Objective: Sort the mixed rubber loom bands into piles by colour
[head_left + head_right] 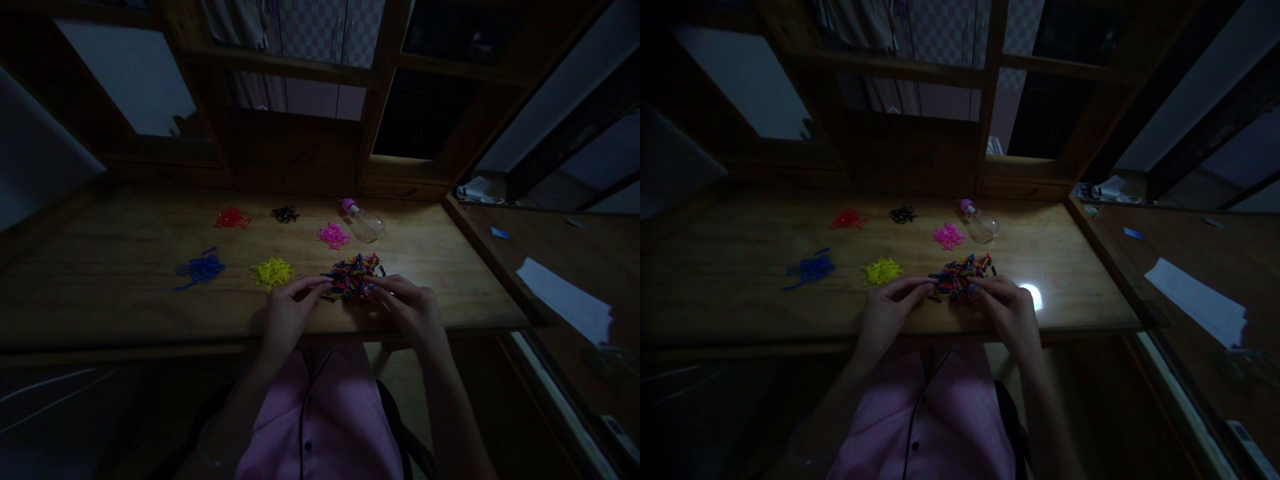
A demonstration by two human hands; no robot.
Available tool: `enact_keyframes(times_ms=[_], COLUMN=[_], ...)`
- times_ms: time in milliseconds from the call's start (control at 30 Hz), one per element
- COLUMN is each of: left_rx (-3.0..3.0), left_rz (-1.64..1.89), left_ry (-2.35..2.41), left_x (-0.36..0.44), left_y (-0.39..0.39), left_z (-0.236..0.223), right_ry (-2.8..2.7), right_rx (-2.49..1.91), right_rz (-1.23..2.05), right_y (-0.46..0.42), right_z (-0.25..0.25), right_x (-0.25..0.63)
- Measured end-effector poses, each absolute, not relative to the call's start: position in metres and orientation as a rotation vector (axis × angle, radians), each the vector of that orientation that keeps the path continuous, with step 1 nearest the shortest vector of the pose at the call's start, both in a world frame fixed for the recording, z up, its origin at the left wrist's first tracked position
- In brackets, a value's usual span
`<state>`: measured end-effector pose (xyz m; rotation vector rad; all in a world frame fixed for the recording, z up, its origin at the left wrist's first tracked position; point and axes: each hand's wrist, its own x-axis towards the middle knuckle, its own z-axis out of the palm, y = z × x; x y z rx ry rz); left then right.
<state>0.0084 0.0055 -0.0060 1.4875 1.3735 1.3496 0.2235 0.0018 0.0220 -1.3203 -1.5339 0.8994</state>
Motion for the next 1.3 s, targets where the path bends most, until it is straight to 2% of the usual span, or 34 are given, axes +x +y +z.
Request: enact_keyframes(times_ms=[467,733,833,1100,1300], left_rx=[1.148,1.208,1.197,1.053,0.962], left_rz=[1.298,1.322,1.303,1.322,1.316], left_ry=[1.184,1.138,1.123,1.108,1.092], left_x=[0.006,0.006,0.005,0.009,0.009], left_y=[0.011,0.011,0.011,0.01,0.007], left_z=[-0.005,-0.005,-0.005,-0.006,0.001], right_ry=[-1.526,-1.135,-1.053,-0.961,-1.141], right_rx=[-1.247,-1.089,-1.012,-1.058,-1.266], right_rz=[0.907,1.407,1.491,1.424,1.084], right_y=[-0.003,-0.002,0.001,0.0,0.007], right_z=[0.031,0.025,0.018,0.022,0.025], right_x=[0.2,0.172,0.167,0.178,0.188])
